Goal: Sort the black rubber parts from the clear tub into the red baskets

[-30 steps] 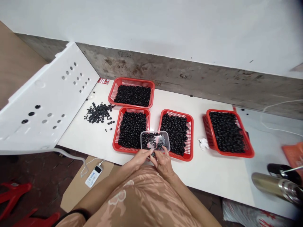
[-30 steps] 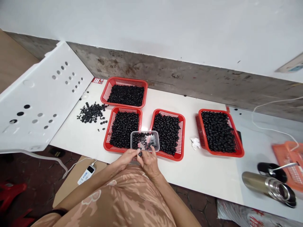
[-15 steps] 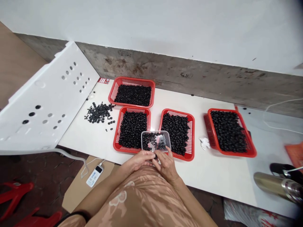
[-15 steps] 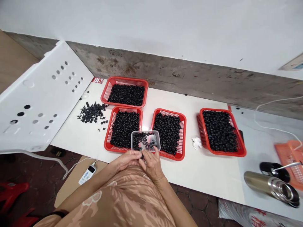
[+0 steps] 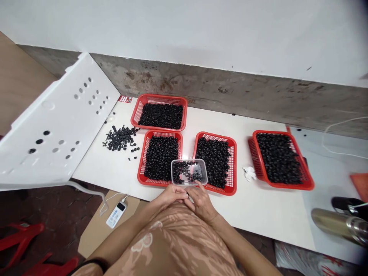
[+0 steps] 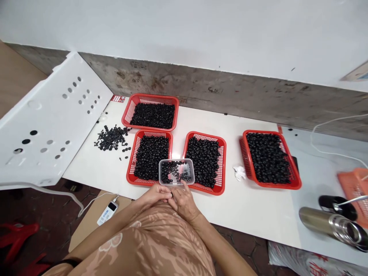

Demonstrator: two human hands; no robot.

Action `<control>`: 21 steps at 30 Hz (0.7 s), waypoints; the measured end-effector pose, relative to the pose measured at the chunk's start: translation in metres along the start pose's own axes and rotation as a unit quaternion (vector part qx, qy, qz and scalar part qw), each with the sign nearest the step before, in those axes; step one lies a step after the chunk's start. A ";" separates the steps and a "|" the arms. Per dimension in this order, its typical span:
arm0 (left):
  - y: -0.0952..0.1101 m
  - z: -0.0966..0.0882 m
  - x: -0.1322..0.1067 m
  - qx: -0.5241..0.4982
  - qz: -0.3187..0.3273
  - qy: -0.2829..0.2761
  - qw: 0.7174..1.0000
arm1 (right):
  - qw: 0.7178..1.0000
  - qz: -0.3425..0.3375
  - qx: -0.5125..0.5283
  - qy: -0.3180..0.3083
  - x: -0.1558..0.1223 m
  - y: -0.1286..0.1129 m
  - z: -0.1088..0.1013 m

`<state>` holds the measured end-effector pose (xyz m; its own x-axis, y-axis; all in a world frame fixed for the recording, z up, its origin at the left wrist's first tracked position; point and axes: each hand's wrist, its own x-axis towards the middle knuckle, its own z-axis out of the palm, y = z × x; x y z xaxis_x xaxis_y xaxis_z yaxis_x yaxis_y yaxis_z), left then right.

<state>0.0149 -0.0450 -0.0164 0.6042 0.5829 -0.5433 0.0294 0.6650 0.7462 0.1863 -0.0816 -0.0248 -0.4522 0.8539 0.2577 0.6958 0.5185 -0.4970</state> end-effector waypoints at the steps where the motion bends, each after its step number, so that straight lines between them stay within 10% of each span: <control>1: -0.004 -0.003 0.002 0.024 0.002 0.020 1.000 | 1.000 0.006 0.004 0.008 -0.002 0.004 -0.002; 6: -0.010 -0.025 0.012 0.207 0.048 0.179 0.961 | 0.979 0.135 -0.055 0.144 -0.014 0.049 -0.031; 10: 0.004 -0.033 0.022 0.503 0.118 0.250 0.819 | 0.935 0.283 -0.117 0.176 -0.016 0.079 -0.060; 14: 0.006 -0.033 0.050 0.669 0.134 0.234 0.693 | 0.941 0.283 -0.074 0.169 -0.011 0.078 -0.061; 21: -0.006 -0.027 0.087 0.697 0.124 0.187 0.681 | 0.965 0.250 0.014 0.082 0.012 0.064 -0.029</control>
<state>0.0457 0.0147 -0.0783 0.4900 0.8485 -0.1997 0.8490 -0.4125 0.3303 0.2417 -0.0368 -0.0300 0.0323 0.9938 0.1061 0.7875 0.0401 -0.6150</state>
